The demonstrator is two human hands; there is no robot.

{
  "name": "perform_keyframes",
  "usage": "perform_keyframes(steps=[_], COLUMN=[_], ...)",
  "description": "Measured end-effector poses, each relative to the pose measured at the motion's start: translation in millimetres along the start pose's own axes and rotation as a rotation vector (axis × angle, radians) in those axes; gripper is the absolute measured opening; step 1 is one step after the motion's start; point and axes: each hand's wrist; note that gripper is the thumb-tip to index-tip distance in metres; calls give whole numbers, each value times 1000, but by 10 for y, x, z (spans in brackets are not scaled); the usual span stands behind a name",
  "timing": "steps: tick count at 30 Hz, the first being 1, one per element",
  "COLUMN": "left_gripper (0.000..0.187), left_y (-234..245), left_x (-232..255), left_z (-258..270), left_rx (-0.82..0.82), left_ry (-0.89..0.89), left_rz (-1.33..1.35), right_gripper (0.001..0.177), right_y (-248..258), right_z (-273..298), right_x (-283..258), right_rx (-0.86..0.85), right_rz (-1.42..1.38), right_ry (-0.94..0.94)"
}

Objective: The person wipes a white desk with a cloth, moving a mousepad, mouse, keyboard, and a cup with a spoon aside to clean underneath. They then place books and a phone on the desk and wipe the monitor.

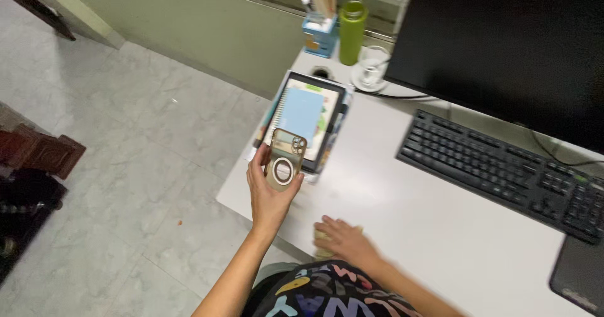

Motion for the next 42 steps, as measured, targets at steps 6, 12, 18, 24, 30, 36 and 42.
perform_keyframes(steps=[6,12,18,24,30,36,42], left_gripper=[93,95,94,95,93,93,92], left_y=[392,661,1171,1378,1199,682,-156], left_x=[-215,-362,-488,-585,-529,-437,-667], left_z=[-229,-264,-240,-75,-173,-340,-711], left_rx=[7,63,235,292,224,-6,-243], left_ry=[55,46,70,61,54,-18,-317], left_rz=[47,46,36,-24,33,-25,-139], right_gripper=[36,43,39,46,52,50,41], right_y=[244,-23,-575,-1387,-1134,459,403], right_z=[-940,-1438,-938,-2376,-1465,1139,1832], right_x=[1145,643,-830,-726,-552,-34,27], right_rx=[-17,287,-47,-67,-76,202,895], right_rz=[-186,402,67,11,104,-98,352], right_ry=[-783,-677,-128,13,32,-1052,-1429])
Point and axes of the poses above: each hand's wrist, its own z-axis away from the middle knuckle, its own y-axis out of the back of the hand, x = y × z, and after that the axes turned 10 degrees about z, right-handed
